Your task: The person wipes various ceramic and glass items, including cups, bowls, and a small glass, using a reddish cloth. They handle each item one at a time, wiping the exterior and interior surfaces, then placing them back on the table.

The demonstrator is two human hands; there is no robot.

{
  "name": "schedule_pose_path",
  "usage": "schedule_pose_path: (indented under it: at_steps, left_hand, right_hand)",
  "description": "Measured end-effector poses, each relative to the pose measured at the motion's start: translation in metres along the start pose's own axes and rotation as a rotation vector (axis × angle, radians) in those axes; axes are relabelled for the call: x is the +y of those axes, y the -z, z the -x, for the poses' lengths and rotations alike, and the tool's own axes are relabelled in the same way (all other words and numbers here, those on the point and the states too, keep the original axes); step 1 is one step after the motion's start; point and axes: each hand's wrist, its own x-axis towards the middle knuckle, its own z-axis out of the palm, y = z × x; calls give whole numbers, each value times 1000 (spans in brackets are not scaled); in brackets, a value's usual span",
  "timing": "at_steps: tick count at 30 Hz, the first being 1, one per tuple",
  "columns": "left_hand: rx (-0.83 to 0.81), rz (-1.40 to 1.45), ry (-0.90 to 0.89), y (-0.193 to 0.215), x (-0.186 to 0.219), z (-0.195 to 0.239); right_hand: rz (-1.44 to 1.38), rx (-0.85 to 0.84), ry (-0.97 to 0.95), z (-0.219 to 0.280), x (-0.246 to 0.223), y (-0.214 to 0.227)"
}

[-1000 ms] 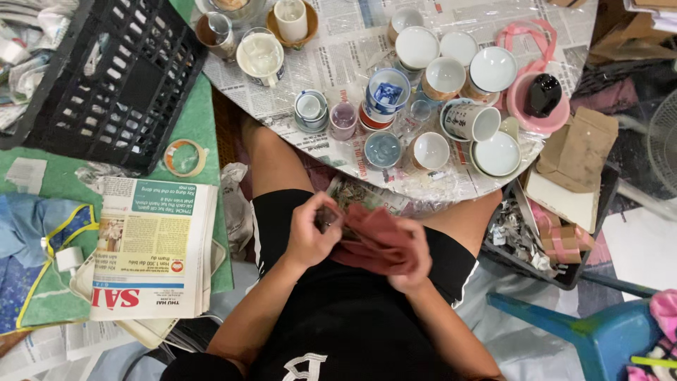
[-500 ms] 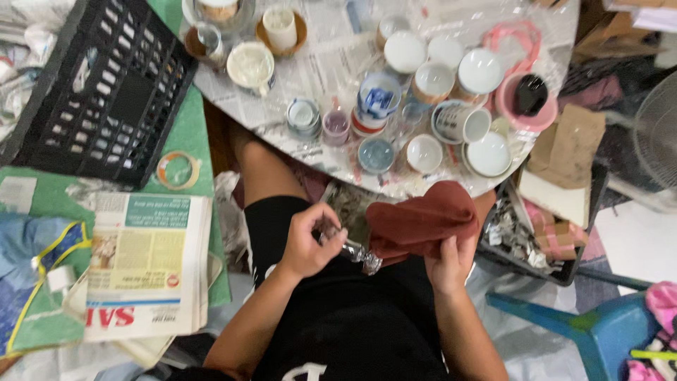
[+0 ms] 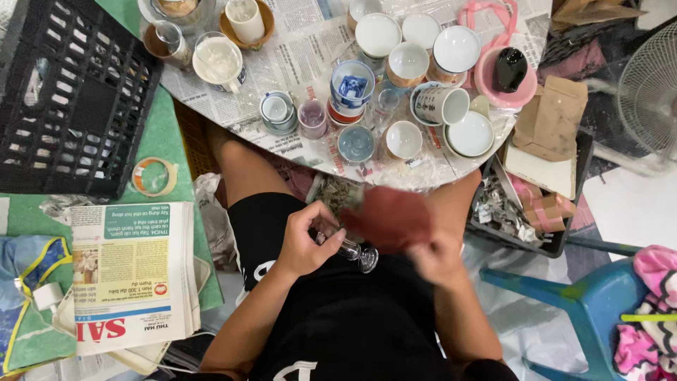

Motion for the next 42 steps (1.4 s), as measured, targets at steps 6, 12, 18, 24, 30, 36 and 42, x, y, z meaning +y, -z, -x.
schedule_pose_path:
  at_steps: [6,12,18,24,30,36,42]
  left_hand:
    - [99,-16,-77,2,-1,-2]
    - [0,-110,-258,4,7,-4]
    - [-207,-52,-449,10,19,-15]
    - [-133,-457,-447,11,13,-16]
    - [4,-52,-41,-9,-7,-3]
    - [31,354,364,-10,8,10]
    - [115,-123,-156,-10,31,23]
  right_hand:
    - [-47,-394,172,-23,-58,-43]
    - [-167,-563,-219,-18,-26,-58]
    - [-945,-753,-479,-9,25,-50]
    - [-332,-438,-329,-24,7,-45]
    - [271,-82,423,-52,-14,-55]
    - [284,-20,960,-73,-6,-54]
    - [155,0,615,-42,12,-61]
